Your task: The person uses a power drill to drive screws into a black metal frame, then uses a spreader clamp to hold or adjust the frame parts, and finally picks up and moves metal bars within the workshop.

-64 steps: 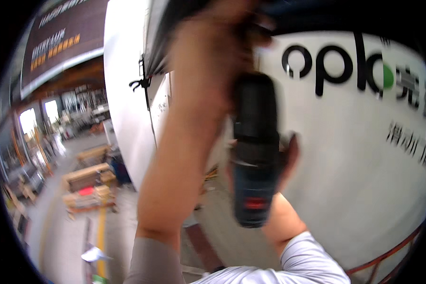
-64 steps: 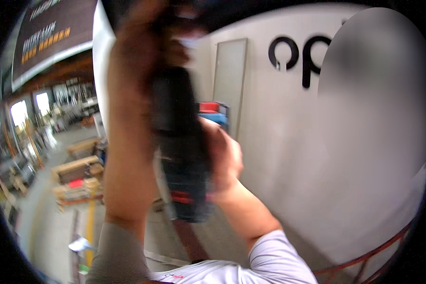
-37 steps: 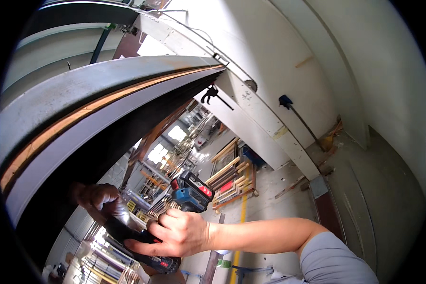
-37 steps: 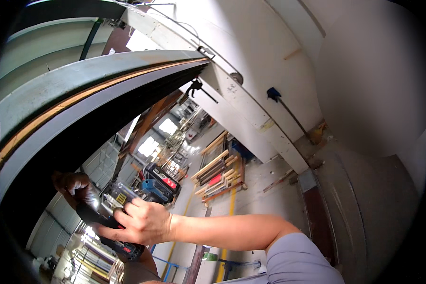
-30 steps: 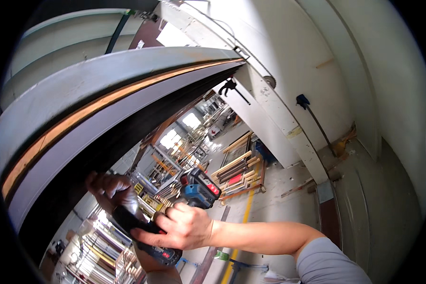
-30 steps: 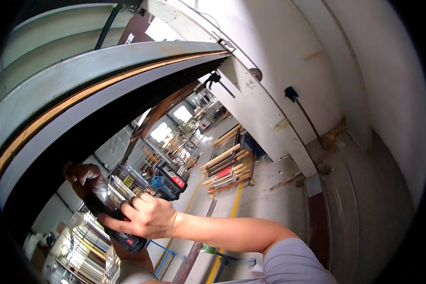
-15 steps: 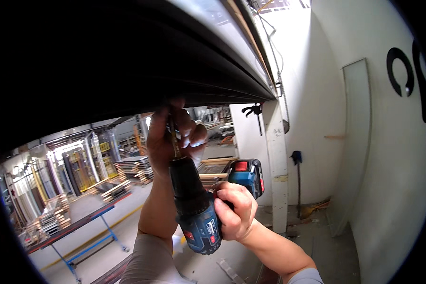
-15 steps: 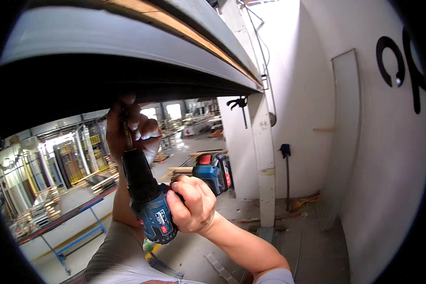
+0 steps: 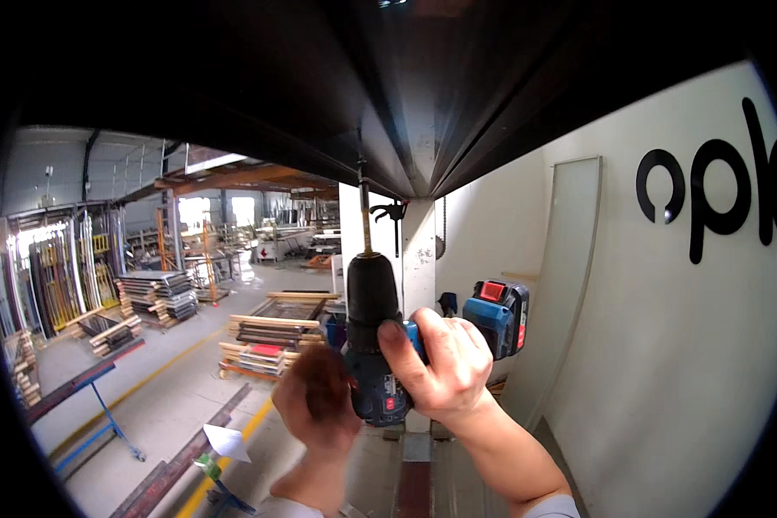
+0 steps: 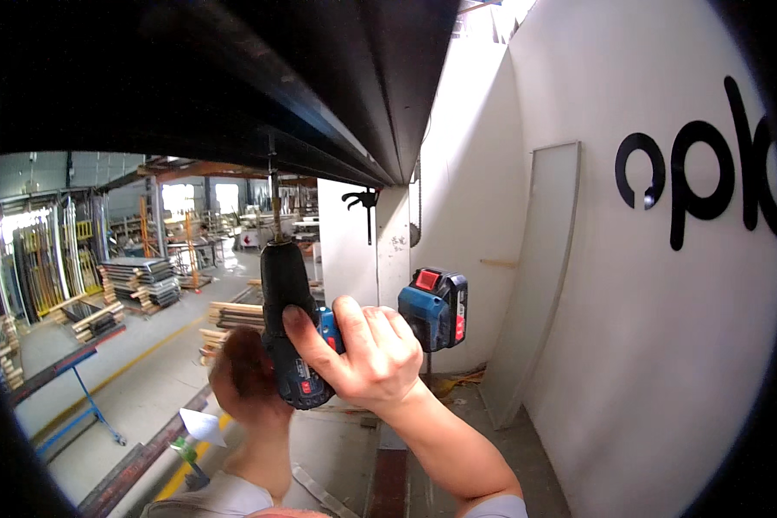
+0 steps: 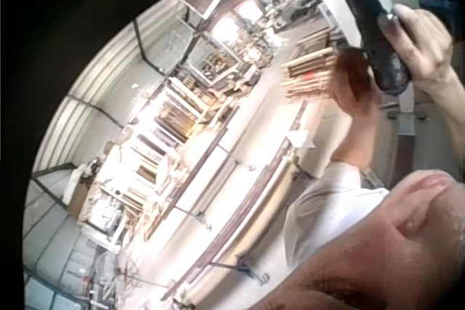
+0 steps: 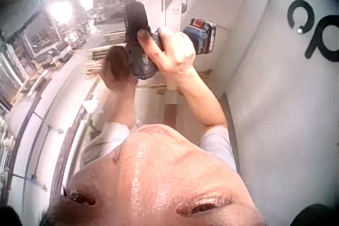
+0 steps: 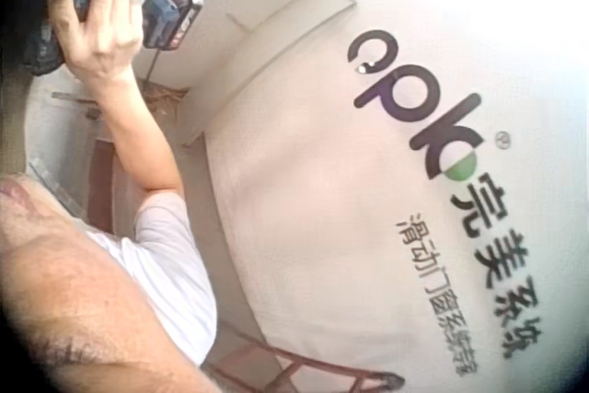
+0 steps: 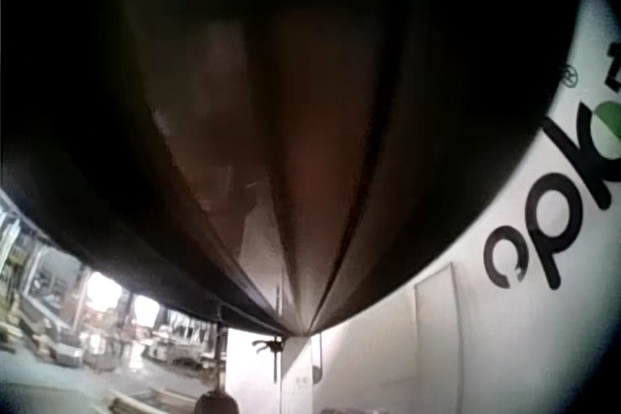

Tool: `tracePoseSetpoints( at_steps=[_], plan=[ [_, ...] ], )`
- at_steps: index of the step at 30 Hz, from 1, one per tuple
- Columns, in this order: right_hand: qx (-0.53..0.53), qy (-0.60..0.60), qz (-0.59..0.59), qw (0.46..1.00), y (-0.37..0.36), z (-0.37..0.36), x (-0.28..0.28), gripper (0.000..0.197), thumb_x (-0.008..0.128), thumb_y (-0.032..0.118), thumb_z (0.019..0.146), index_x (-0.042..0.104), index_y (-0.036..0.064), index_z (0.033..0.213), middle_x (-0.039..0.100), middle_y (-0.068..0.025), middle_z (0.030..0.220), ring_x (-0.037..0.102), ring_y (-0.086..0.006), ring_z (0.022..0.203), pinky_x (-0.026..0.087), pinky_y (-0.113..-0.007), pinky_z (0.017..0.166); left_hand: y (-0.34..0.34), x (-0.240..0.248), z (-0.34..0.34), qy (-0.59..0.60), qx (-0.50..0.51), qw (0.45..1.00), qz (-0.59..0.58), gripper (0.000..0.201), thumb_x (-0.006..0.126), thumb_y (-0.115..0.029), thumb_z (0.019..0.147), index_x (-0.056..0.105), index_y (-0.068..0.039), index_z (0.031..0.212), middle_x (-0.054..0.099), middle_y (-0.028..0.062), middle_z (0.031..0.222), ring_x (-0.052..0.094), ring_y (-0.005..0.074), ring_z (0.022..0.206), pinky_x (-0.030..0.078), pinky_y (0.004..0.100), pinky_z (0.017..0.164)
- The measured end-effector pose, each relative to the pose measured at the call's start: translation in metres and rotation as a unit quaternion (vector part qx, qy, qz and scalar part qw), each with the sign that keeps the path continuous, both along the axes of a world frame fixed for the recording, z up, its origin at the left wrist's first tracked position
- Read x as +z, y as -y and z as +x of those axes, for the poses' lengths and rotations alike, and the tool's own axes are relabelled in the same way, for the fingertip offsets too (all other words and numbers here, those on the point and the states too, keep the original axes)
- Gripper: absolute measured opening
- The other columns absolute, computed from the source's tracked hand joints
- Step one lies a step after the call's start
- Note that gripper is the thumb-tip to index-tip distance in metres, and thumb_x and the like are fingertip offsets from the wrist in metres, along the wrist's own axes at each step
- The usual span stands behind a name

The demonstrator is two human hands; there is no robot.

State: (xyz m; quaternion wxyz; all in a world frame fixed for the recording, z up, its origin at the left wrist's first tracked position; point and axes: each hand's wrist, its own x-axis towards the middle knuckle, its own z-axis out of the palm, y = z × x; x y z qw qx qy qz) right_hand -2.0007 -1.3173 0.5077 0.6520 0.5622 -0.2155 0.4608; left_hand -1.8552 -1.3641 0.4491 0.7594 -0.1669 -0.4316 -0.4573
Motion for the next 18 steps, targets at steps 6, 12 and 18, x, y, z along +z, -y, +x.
tracePoseSetpoints(
  at_steps=[6, 12, 18],
  plan=[
    [-0.029, 0.011, 0.002, 1.000, -0.010, 0.009, -0.001, 0.054, 0.065, 0.016, 0.080, 0.064, 0.0180, 0.133, 0.061, -0.0131, 0.087, 0.056, -0.0187, 0.057, 0.048, -0.030, 0.053, -0.040, 0.011, -0.037, -0.035, 0.030, 0.999, 0.029, 0.048, 0.045, -0.034, 0.087, 0.061, 0.010, 0.099, 0.059, 0.0090, 0.088, 0.054, 0.0151, 0.079, 0.045, 0.0291, 0.070],
    [-0.064, 0.012, 0.010, 0.998, -0.024, 0.005, 0.002, 0.057, 0.065, 0.015, 0.079, 0.063, 0.0163, 0.136, 0.059, -0.0110, 0.081, 0.054, -0.0182, 0.056, 0.047, -0.030, 0.052, -0.058, 0.031, -0.039, 0.023, 0.167, 0.979, 0.117, 0.048, 0.044, -0.024, 0.080, 0.063, 0.014, 0.104, 0.066, 0.0146, 0.093, 0.060, 0.0169, 0.080, 0.051, 0.0299, 0.072],
    [-0.123, -0.010, 0.005, 0.992, -0.023, 0.004, 0.006, 0.054, 0.065, 0.016, 0.080, 0.063, 0.0180, 0.134, 0.056, -0.0094, 0.080, 0.054, -0.0180, 0.056, 0.046, -0.030, 0.052, -0.037, 0.025, -0.048, -0.005, 0.124, 0.982, 0.143, 0.052, 0.048, -0.023, 0.075, 0.065, 0.016, 0.105, 0.067, 0.0177, 0.092, 0.062, 0.0210, 0.082, 0.051, 0.0318, 0.075]
  ],
)
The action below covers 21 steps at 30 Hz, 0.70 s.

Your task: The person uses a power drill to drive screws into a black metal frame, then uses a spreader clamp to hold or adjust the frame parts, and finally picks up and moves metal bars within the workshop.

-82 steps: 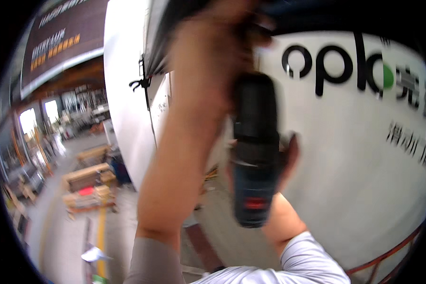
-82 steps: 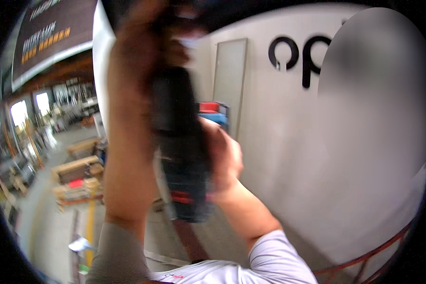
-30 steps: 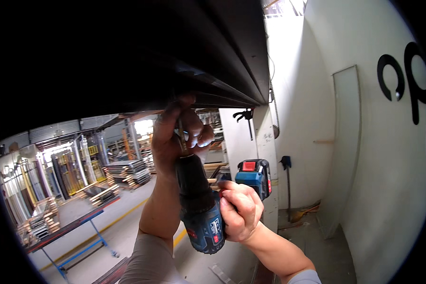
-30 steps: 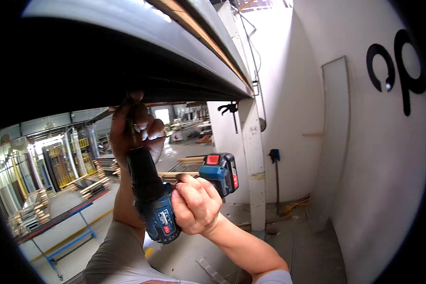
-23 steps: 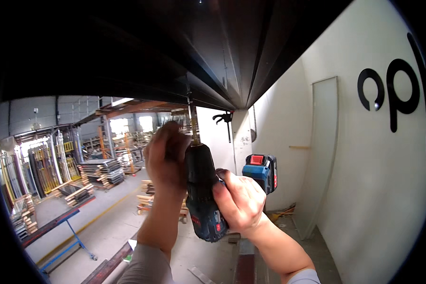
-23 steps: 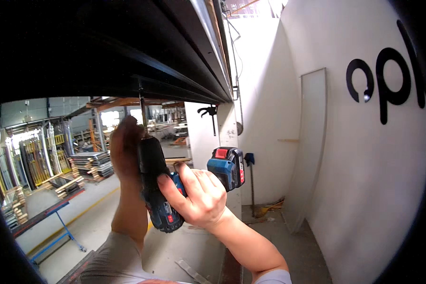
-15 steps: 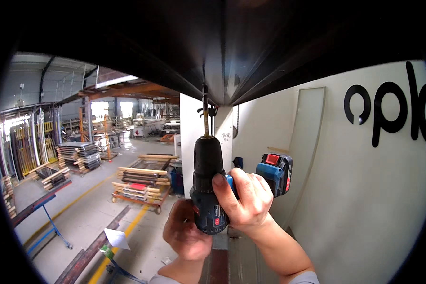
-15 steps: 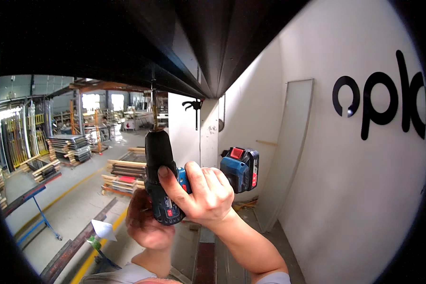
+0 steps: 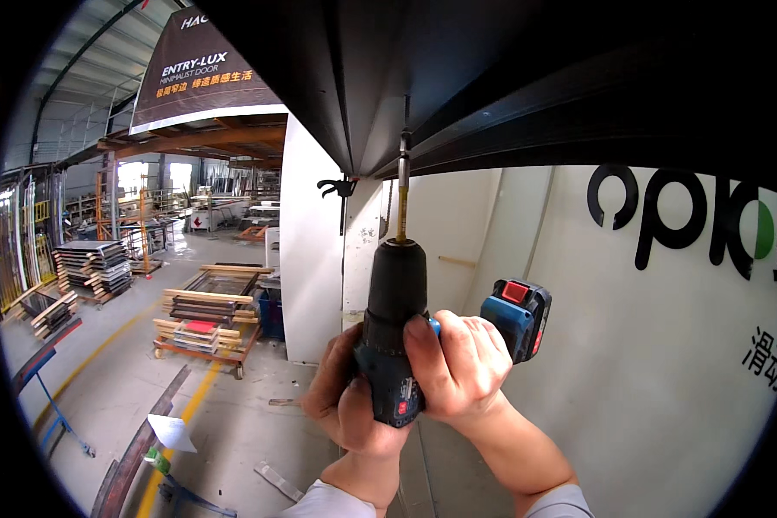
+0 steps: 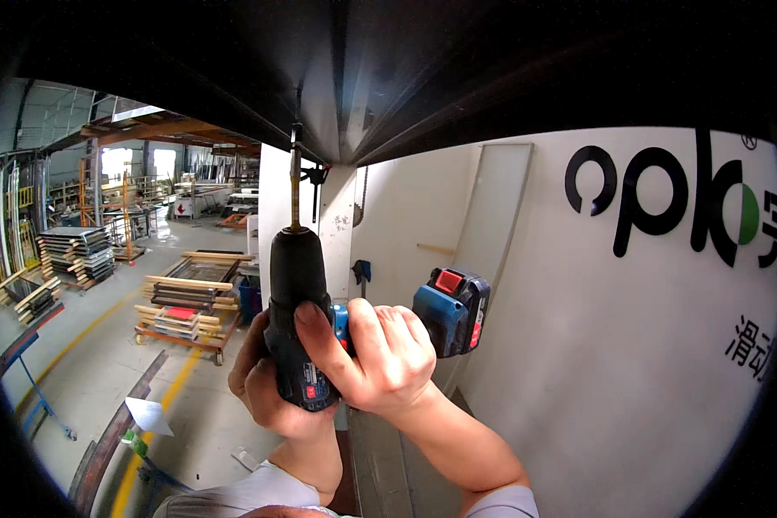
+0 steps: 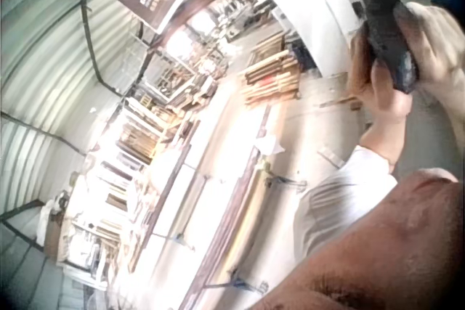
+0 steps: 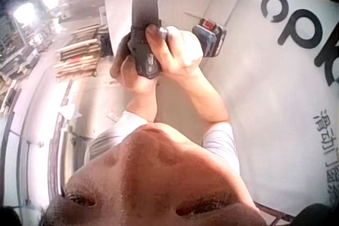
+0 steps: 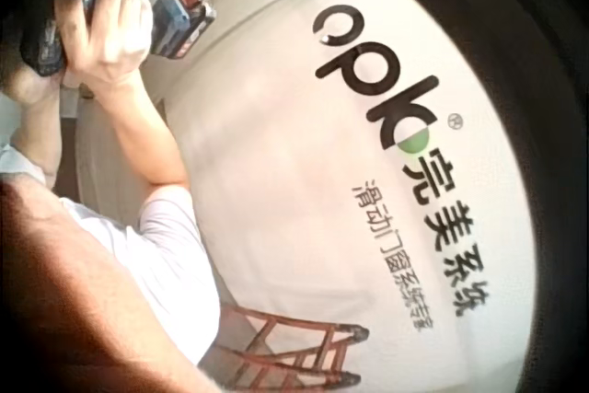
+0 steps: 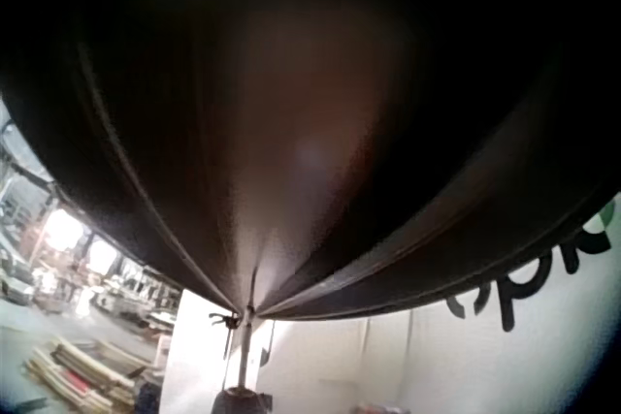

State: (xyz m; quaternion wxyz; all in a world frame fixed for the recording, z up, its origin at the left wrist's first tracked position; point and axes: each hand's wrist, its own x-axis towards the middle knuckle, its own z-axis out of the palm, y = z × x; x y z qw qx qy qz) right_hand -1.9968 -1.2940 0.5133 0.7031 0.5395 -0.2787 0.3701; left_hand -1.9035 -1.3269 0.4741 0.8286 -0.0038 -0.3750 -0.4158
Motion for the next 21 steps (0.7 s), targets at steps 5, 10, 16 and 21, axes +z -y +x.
tracePoseSetpoints(
  at_steps=[5, 10, 16, 21],
  plan=[
    [-0.036, -0.003, -0.004, 0.999, 0.002, -0.002, 0.001, 0.051, 0.065, 0.015, 0.080, 0.064, 0.0176, 0.130, 0.056, -0.0095, 0.080, 0.055, -0.0183, 0.056, 0.047, -0.030, 0.052, 0.007, 0.001, -0.001, 0.002, 0.011, 0.999, -0.039, 0.054, 0.049, -0.023, 0.073, 0.065, 0.018, 0.105, 0.067, 0.0212, 0.092, 0.063, 0.0234, 0.082, 0.052, 0.0333, 0.075],
    [-0.039, -0.003, -0.003, 0.999, 0.001, -0.003, 0.005, 0.050, 0.066, 0.015, 0.079, 0.066, 0.0195, 0.129, 0.056, -0.0094, 0.079, 0.055, -0.0177, 0.056, 0.046, -0.029, 0.051, 0.015, -0.004, -0.003, 0.023, 0.035, 0.997, -0.068, 0.043, 0.056, -0.022, 0.083, 0.051, 0.008, 0.114, 0.060, 0.0242, 0.107, 0.064, 0.0285, 0.093, 0.055, 0.0360, 0.080],
    [-0.063, -0.010, -0.005, 0.998, -0.006, -0.005, 0.010, 0.049, 0.065, 0.015, 0.080, 0.068, 0.0237, 0.128, 0.055, -0.0078, 0.078, 0.054, -0.0156, 0.055, 0.045, -0.028, 0.051, 0.039, -0.023, -0.012, 0.118, 0.199, 0.943, -0.238, 0.047, 0.065, -0.021, 0.095, 0.034, -0.003, 0.126, 0.051, 0.0279, 0.125, 0.064, 0.0346, 0.106, 0.060, 0.0392, 0.086],
    [-0.099, -0.024, 0.004, 0.995, -0.018, -0.003, 0.015, 0.046, 0.065, 0.012, 0.079, 0.067, 0.0197, 0.125, 0.057, -0.0093, 0.080, 0.056, -0.0179, 0.056, 0.046, -0.030, 0.052, 0.043, -0.025, -0.019, 0.145, 0.194, 0.935, -0.259, 0.053, 0.067, -0.023, 0.100, 0.027, -0.006, 0.129, 0.051, 0.0273, 0.130, 0.065, 0.0351, 0.110, 0.061, 0.0394, 0.088]
  ],
)
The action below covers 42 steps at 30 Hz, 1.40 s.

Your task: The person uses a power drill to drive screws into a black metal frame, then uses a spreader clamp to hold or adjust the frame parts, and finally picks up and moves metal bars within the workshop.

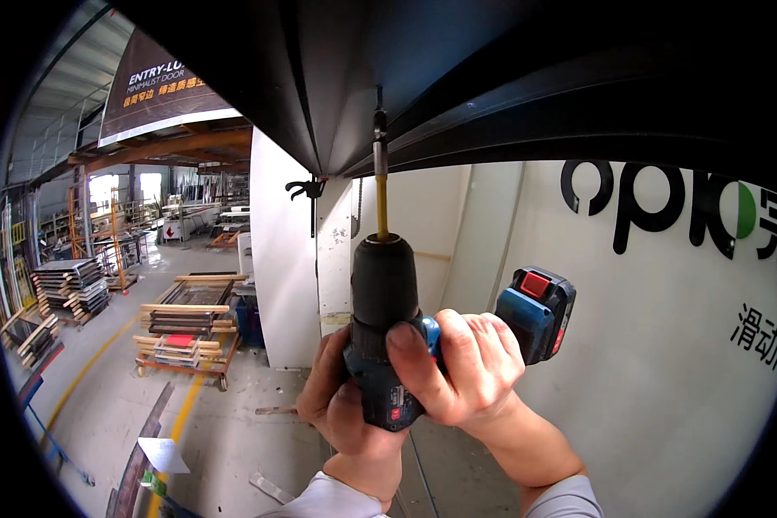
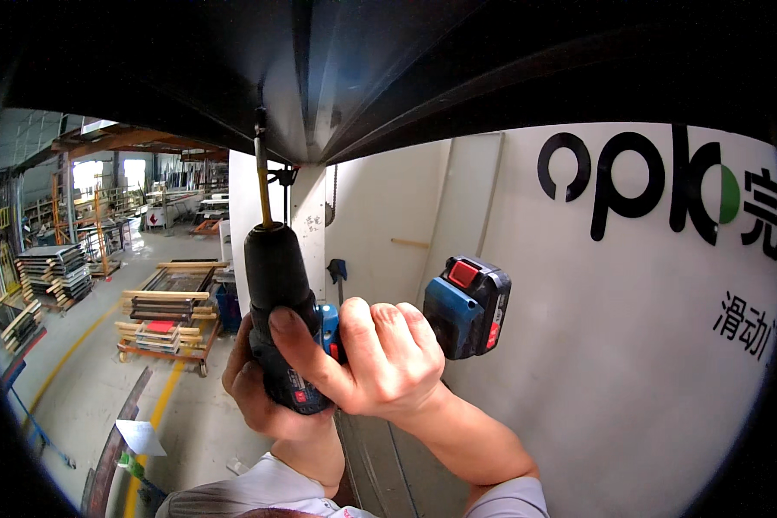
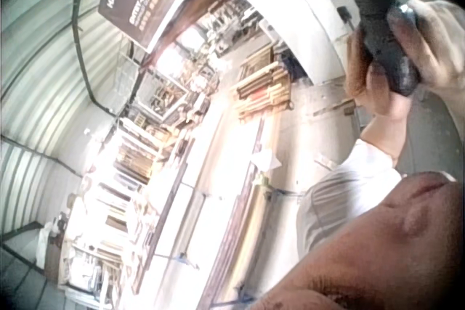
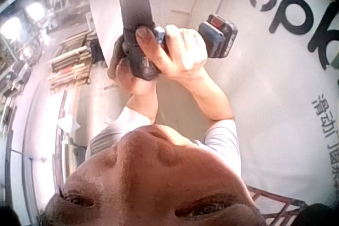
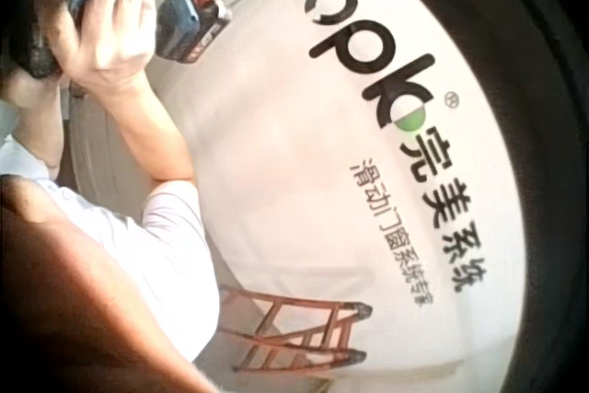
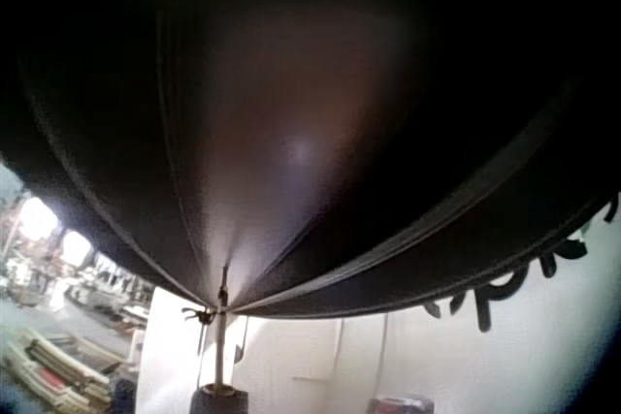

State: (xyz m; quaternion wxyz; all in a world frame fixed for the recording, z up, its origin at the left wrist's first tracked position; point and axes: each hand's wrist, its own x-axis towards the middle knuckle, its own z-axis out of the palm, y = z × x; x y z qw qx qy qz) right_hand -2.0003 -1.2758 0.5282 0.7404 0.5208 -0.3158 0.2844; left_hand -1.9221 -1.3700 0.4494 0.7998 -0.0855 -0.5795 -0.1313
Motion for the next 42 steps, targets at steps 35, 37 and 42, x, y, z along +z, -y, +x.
tracePoseSetpoints(
  at_steps=[35, 37, 42],
  plan=[
    [-0.065, 0.033, 0.021, 0.997, -0.018, 0.015, 0.001, 0.053, 0.068, 0.011, 0.080, 0.065, 0.0248, 0.132, 0.055, -0.0071, 0.078, 0.055, -0.0154, 0.054, 0.045, -0.028, 0.050, -0.017, -0.023, -0.022, -0.078, -0.070, 0.988, 0.113, 0.042, 0.052, -0.020, 0.107, 0.028, -0.004, 0.137, 0.046, 0.0201, 0.143, 0.056, 0.0333, 0.125, 0.050, 0.0450, 0.104],
    [-0.068, 0.035, 0.012, 0.997, -0.019, 0.018, 0.002, 0.055, 0.067, 0.012, 0.081, 0.064, 0.0262, 0.134, 0.054, -0.0065, 0.077, 0.054, -0.0147, 0.054, 0.045, -0.028, 0.050, -0.018, -0.021, -0.021, -0.081, -0.100, 0.985, 0.111, 0.042, 0.052, -0.017, 0.106, 0.028, -0.004, 0.137, 0.046, 0.0197, 0.142, 0.056, 0.0337, 0.125, 0.050, 0.0456, 0.105],
    [-0.096, 0.030, 0.010, 0.995, -0.024, 0.018, 0.001, 0.056, 0.066, 0.012, 0.082, 0.063, 0.0274, 0.136, 0.052, -0.0052, 0.076, 0.053, -0.0129, 0.054, 0.044, -0.027, 0.051, -0.025, -0.010, -0.040, -0.157, 0.027, 0.978, 0.137, 0.047, 0.058, -0.020, 0.104, 0.027, -0.002, 0.133, 0.053, 0.0233, 0.133, 0.064, 0.0341, 0.112, 0.057, 0.0435, 0.098]
  ],
)
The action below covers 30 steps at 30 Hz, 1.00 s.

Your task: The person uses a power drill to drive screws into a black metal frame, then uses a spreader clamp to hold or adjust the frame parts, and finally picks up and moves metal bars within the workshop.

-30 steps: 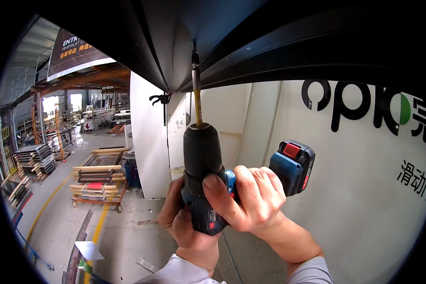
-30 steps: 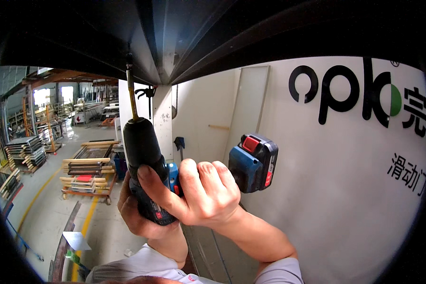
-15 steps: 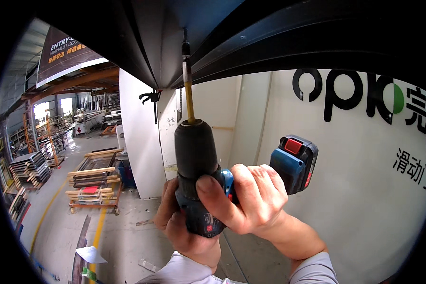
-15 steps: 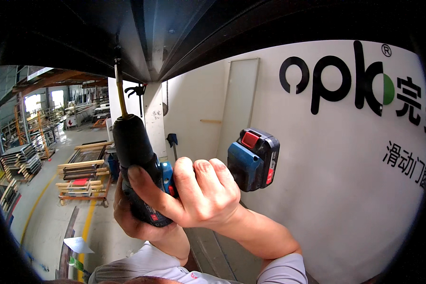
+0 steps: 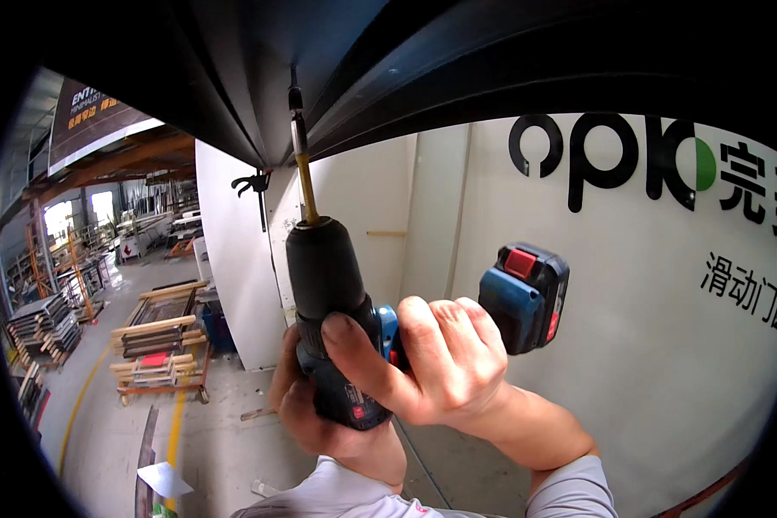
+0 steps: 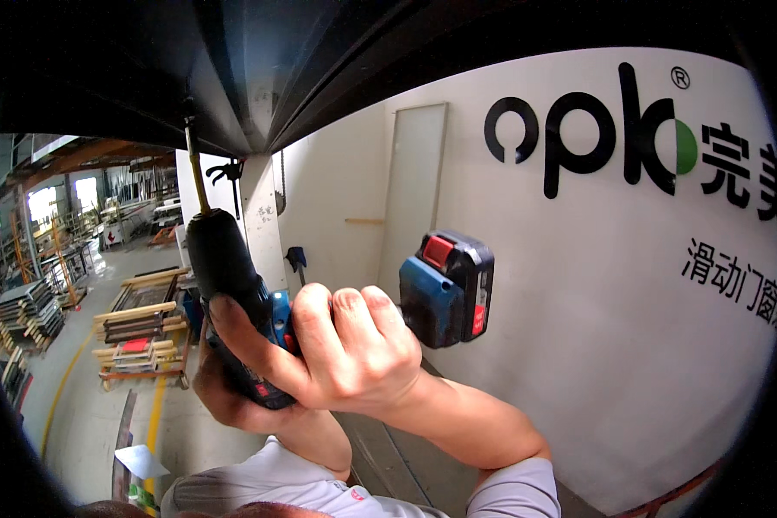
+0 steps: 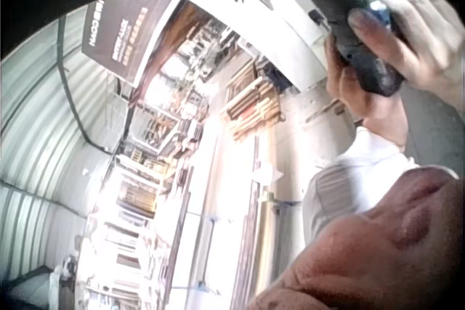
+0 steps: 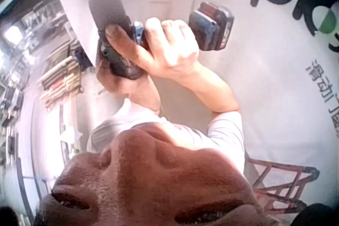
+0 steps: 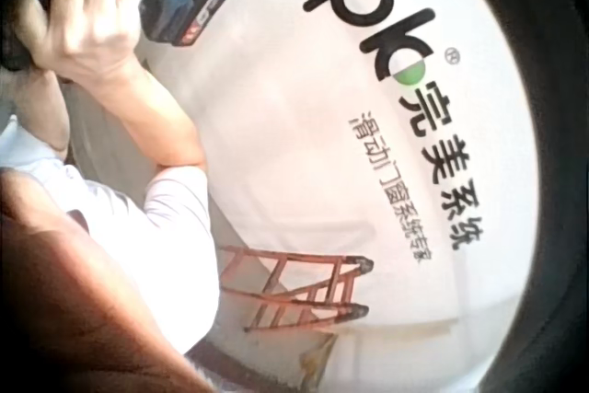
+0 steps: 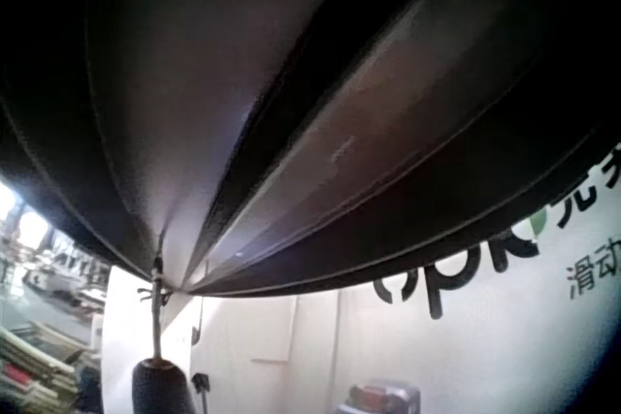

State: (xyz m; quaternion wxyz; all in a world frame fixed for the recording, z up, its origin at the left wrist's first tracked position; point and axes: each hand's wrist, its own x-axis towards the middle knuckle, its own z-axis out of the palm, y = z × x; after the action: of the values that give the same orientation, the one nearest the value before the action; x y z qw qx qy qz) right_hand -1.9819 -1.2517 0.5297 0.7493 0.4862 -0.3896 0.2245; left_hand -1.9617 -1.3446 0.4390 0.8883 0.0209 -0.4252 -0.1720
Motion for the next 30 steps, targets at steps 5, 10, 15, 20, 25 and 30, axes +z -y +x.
tracePoseSetpoints(
  at_steps=[5, 10, 15, 20, 25, 30],
  plan=[
    [-0.007, 0.001, -0.013, 1.000, 0.000, 0.004, 0.000, 0.058, 0.065, 0.011, 0.082, 0.062, 0.0283, 0.137, 0.051, -0.0043, 0.075, 0.051, -0.0122, 0.053, 0.044, -0.027, 0.051, 0.006, 0.003, -0.009, -0.046, 0.088, 0.995, 0.019, 0.051, 0.064, -0.025, 0.101, 0.028, -0.002, 0.129, 0.058, 0.0268, 0.125, 0.069, 0.0340, 0.098, 0.062, 0.0396, 0.084],
    [-0.036, 0.006, -0.003, 0.999, -0.006, 0.004, -0.001, 0.057, 0.064, 0.012, 0.084, 0.062, 0.0288, 0.138, 0.050, -0.0037, 0.074, 0.050, -0.0121, 0.053, 0.044, -0.027, 0.050, 0.006, 0.003, -0.007, -0.055, 0.037, 0.998, -0.016, 0.053, 0.065, -0.027, 0.101, 0.030, -0.002, 0.130, 0.058, 0.0264, 0.127, 0.068, 0.0342, 0.101, 0.060, 0.0390, 0.084],
    [-0.053, 0.007, 0.000, 0.999, -0.007, 0.009, 0.002, 0.055, 0.063, 0.013, 0.085, 0.063, 0.0296, 0.137, 0.049, -0.0028, 0.073, 0.050, -0.0122, 0.053, 0.044, -0.027, 0.050, -0.003, 0.008, 0.005, 0.005, 0.001, 1.000, 0.003, 0.052, 0.065, -0.025, 0.100, 0.031, -0.002, 0.131, 0.057, 0.0260, 0.130, 0.067, 0.0346, 0.104, 0.059, 0.0412, 0.088],
    [-0.070, 0.015, -0.018, 0.997, -0.004, 0.015, 0.003, 0.056, 0.063, 0.014, 0.084, 0.063, 0.0308, 0.137, 0.048, -0.0023, 0.073, 0.050, -0.0125, 0.053, 0.045, -0.027, 0.050, -0.009, 0.013, 0.006, -0.096, -0.383, 0.918, 0.009, 0.051, 0.060, -0.028, 0.101, 0.033, 0.000, 0.135, 0.057, 0.0238, 0.133, 0.065, 0.0331, 0.110, 0.057, 0.0409, 0.091],
    [-0.075, 0.019, -0.013, 0.997, -0.010, 0.018, 0.008, 0.060, 0.064, 0.015, 0.079, 0.065, 0.0315, 0.136, 0.047, -0.0021, 0.072, 0.050, -0.0127, 0.053, 0.045, -0.027, 0.050, -0.003, 0.018, 0.007, 0.031, -0.160, 0.986, 0.027, 0.054, 0.052, -0.036, 0.101, 0.040, 0.001, 0.139, 0.059, 0.0204, 0.133, 0.064, 0.0302, 0.114, 0.056, 0.0400, 0.093],
    [-0.065, 0.026, -0.016, 0.997, -0.007, 0.019, 0.010, 0.060, 0.066, 0.014, 0.077, 0.065, 0.0313, 0.135, 0.048, -0.0023, 0.073, 0.051, -0.0128, 0.053, 0.046, -0.027, 0.050, -0.006, 0.028, 0.014, -0.020, -0.197, 0.980, -0.013, 0.054, 0.057, -0.032, 0.098, 0.038, 0.001, 0.137, 0.057, 0.0214, 0.135, 0.064, 0.0325, 0.114, 0.055, 0.0426, 0.096]
  ],
)
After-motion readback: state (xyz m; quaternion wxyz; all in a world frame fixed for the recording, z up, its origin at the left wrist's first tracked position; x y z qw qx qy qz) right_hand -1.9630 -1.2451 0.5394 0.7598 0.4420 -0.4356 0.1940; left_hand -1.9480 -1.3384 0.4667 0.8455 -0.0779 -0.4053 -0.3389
